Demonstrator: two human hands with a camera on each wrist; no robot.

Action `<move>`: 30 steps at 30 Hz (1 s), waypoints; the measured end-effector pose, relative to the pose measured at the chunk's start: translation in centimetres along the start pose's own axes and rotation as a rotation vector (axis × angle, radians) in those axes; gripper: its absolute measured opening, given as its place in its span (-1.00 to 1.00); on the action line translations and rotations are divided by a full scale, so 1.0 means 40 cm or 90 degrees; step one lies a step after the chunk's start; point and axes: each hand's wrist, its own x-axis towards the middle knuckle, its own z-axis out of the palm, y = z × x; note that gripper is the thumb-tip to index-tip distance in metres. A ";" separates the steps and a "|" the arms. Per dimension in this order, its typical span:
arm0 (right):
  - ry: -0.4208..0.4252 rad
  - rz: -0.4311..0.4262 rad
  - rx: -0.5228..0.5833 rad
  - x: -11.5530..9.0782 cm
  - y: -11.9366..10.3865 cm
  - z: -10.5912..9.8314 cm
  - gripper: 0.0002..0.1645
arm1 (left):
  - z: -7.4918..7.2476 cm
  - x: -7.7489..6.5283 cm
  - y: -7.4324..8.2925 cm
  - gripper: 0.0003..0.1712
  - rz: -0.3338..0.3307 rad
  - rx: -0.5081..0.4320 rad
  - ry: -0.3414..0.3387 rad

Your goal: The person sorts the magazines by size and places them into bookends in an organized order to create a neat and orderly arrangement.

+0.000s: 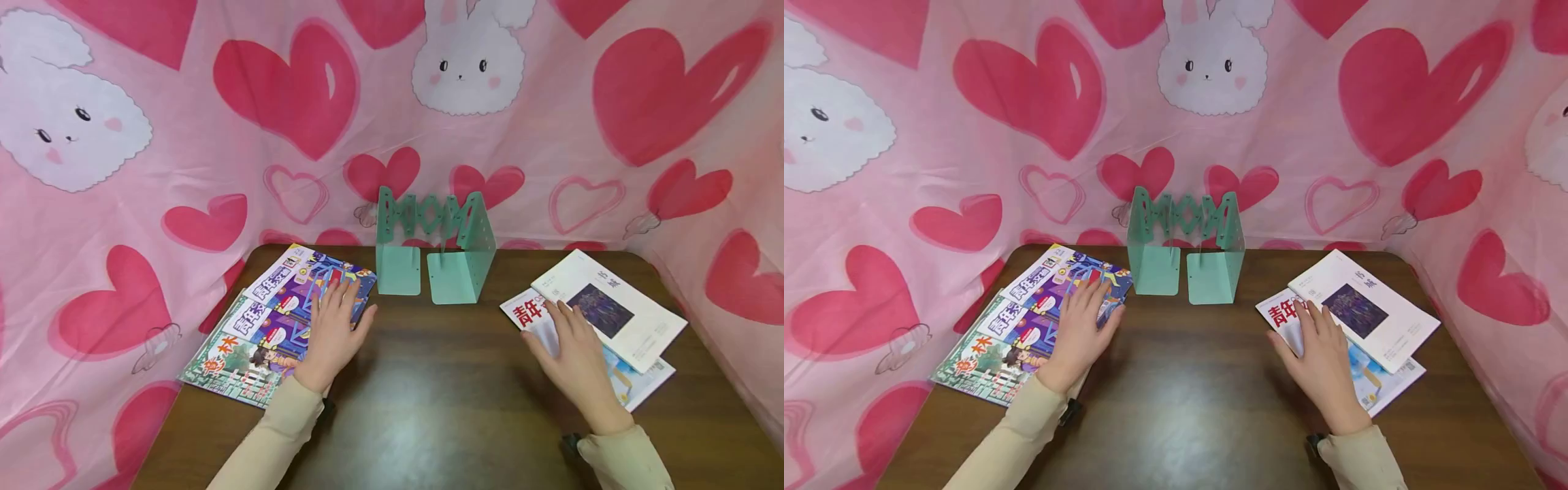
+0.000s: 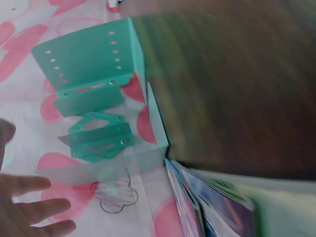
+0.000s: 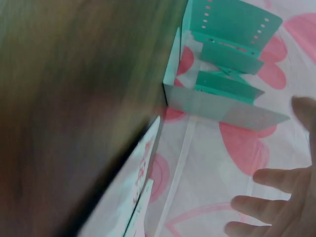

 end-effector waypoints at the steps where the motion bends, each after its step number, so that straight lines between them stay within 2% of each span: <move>1: -0.001 -0.001 0.003 0.002 0.006 -0.003 -0.17 | 0.001 0.006 -0.001 -0.35 0.008 -0.022 0.029; 2: -0.001 -0.003 0.003 0.006 0.013 -0.008 -0.21 | 0.001 0.013 -0.001 -0.41 0.018 -0.042 0.058; 5: -0.046 0.038 -0.009 0.020 0.034 -0.031 -0.26 | 0.006 0.038 -0.001 -0.54 0.038 -0.094 0.117; 8: -0.083 0.064 -0.038 0.042 0.062 -0.058 -0.31 | 0.013 0.067 0.004 -0.57 0.030 -0.132 0.149; 14: -0.132 0.059 -0.084 0.086 0.140 -0.102 -0.39 | 0.025 0.130 0.014 -0.55 -0.016 -0.216 0.144; 21: -0.216 0.068 -0.097 0.116 0.222 -0.099 -0.42 | 0.035 0.181 0.016 -0.52 -0.040 -0.263 0.148; 27: -0.290 0.100 -0.115 0.155 0.269 -0.099 -0.30 | 0.052 0.221 0.025 -0.45 -0.034 -0.291 0.150; 30: -0.322 0.118 -0.135 0.175 0.279 -0.098 -0.21 | 0.056 0.238 0.029 -0.43 -0.045 -0.293 0.147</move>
